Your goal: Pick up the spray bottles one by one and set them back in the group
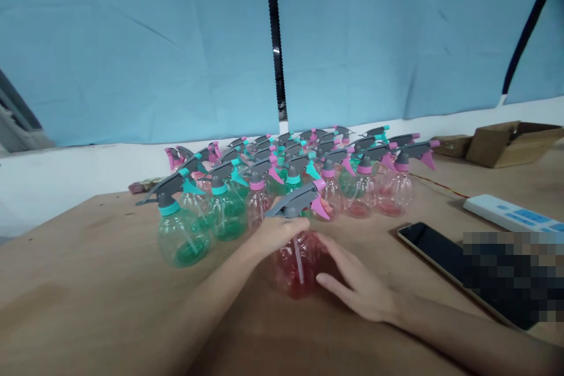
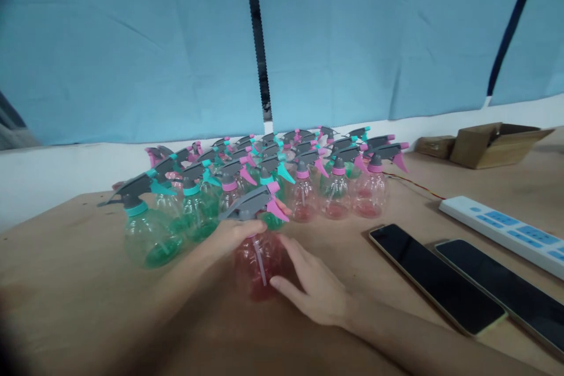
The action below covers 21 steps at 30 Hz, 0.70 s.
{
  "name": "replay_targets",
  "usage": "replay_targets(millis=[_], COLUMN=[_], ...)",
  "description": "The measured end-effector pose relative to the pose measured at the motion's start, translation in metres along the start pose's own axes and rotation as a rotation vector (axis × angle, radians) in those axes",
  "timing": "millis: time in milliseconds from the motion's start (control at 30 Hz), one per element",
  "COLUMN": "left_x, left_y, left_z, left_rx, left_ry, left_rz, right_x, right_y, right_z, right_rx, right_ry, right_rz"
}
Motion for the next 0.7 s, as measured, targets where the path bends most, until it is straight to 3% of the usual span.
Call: replay_targets(millis=[133, 267, 433, 567, 700], left_x=[-0.004, -0.014, -0.025, -0.013, -0.004], left_y=[0.010, -0.010, -0.040, -0.059, -0.063], left_z=[-0.002, -0.008, -0.035, -0.054, -0.060], left_rx=[-0.265, -0.330, -0.416, -0.343, -0.300], left_ry=[0.099, 0.209, 0.027, -0.111, -0.149], left_rz=[0.090, 0.253, 0.529, 0.885, 1.084], right_x=[-0.010, -0.006, 0.021, 0.056, 0.085], right_y=[-0.001, 0.003, 0.016, 0.040, 0.059], right_z=[0.001, 0.004, -0.009, -0.027, -0.028], right_rx=[-0.091, -0.167, -0.207, -0.326, -0.380], right_ry=[0.084, 0.233, 0.325, 0.393, 0.397], right_rz=[0.076, 0.170, 0.089, -0.159, -0.394])
Point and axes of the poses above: each hand's wrist, its own z-axis towards the middle knuckle, its own x-axis out of the back of the hand, y = z × x, the point moved 6 cm from there along z, towards the middle knuckle, and after that the axes turned 7 degrees about y, right-handed, at the moved point
